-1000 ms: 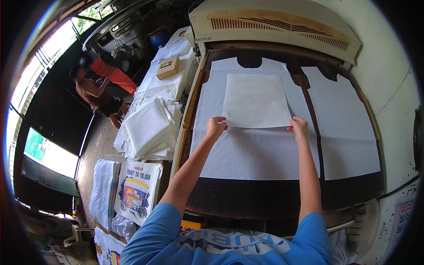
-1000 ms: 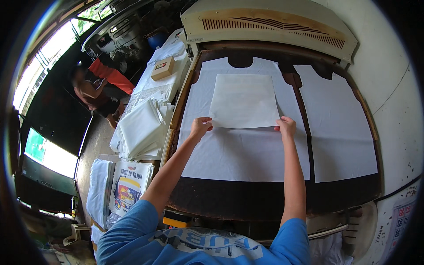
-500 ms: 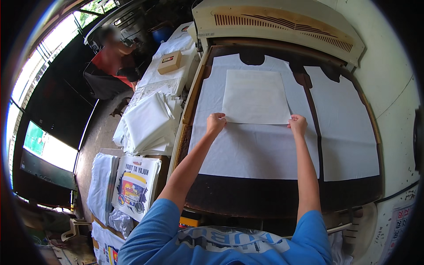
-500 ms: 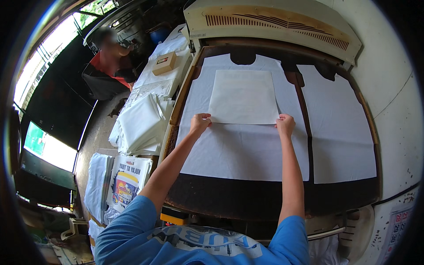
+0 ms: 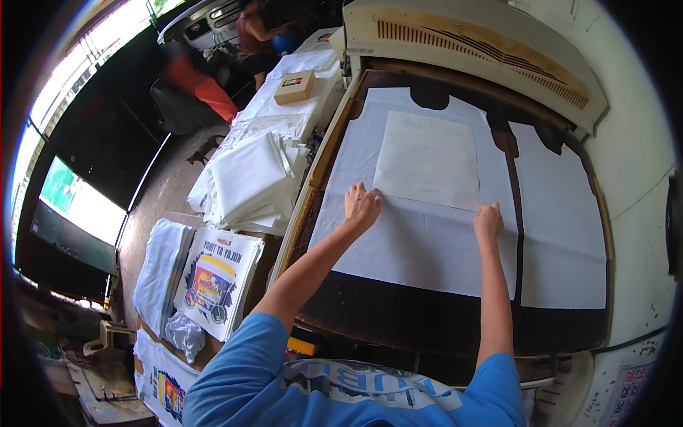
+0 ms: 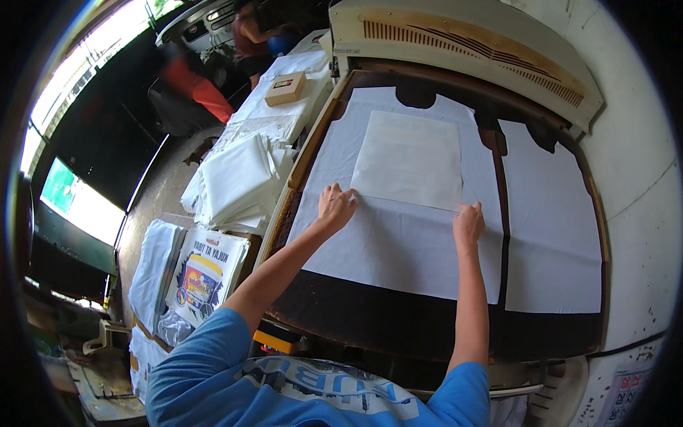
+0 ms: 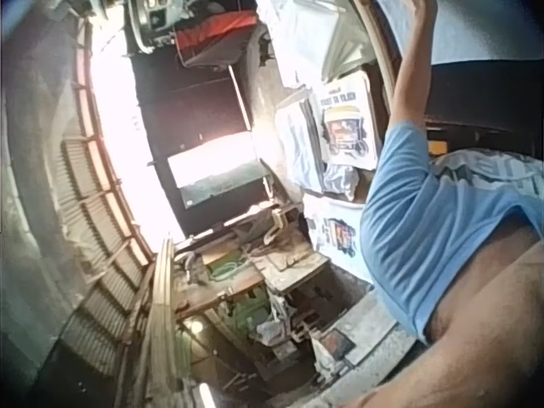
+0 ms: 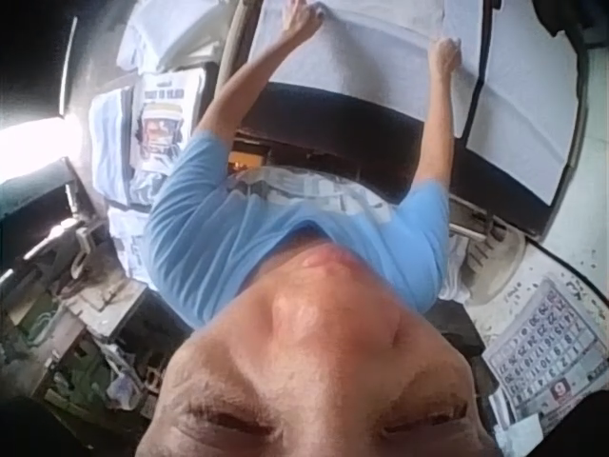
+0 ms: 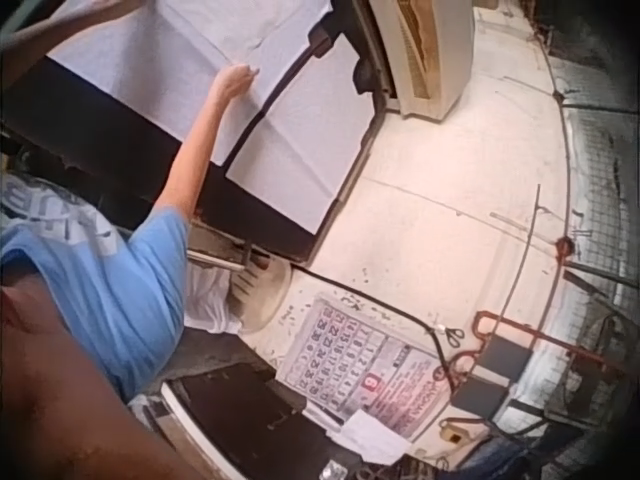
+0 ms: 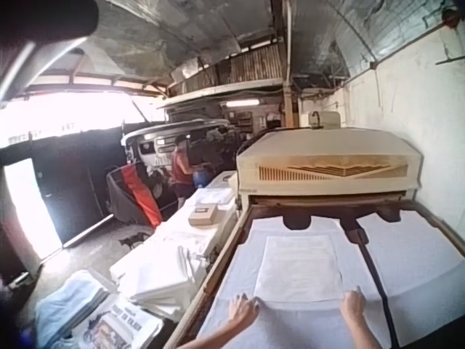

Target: Operating a heat-transfer printing machine to apply designs to t-shirts.

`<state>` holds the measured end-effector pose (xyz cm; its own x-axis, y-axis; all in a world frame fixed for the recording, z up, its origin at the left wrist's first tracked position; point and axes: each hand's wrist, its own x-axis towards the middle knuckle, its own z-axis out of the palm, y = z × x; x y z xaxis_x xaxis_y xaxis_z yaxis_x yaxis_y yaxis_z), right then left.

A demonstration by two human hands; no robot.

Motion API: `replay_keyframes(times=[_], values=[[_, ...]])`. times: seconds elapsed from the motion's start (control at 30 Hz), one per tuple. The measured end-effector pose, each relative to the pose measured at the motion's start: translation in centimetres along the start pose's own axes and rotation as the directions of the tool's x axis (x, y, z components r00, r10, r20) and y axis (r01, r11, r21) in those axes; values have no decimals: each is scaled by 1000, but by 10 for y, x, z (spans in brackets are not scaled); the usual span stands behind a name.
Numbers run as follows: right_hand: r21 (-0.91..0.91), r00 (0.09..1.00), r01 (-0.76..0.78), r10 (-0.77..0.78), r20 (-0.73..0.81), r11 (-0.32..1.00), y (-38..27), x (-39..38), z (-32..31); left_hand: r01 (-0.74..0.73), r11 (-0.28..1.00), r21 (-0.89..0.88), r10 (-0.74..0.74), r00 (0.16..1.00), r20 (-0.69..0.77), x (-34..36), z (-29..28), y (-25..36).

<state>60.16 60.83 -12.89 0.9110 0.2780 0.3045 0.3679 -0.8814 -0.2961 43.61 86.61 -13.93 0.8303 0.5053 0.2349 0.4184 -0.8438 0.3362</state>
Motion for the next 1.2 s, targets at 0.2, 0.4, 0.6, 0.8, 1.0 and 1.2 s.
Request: replay_keyframes(times=[0.2,0.4,0.6,0.8,1.0,1.2], values=[[-79,998,-10,14,55,997,-1,-3,-5,-11,1000,-10,11,1000,15,0,-2,-3],[42,988,39,-32,-150,998,0,-38,-27,-107,969,-222,56,973,-226,-54,-46,-49],[322,963,110,-20,-268,940,39,-142,-55,346,924,-161,-382,831,-404,-206,-92,-218],[313,960,-200,249,-127,929,9,-273,-108,736,633,241,-744,664,-73,-398,-68,-320],[353,986,83,-24,-167,932,-37,-326,-114,557,785,269,-612,764,204,-430,-64,-343],[301,996,74,-56,-69,951,-104,-367,-147,540,841,-41,-538,842,46,-434,-96,-354]])
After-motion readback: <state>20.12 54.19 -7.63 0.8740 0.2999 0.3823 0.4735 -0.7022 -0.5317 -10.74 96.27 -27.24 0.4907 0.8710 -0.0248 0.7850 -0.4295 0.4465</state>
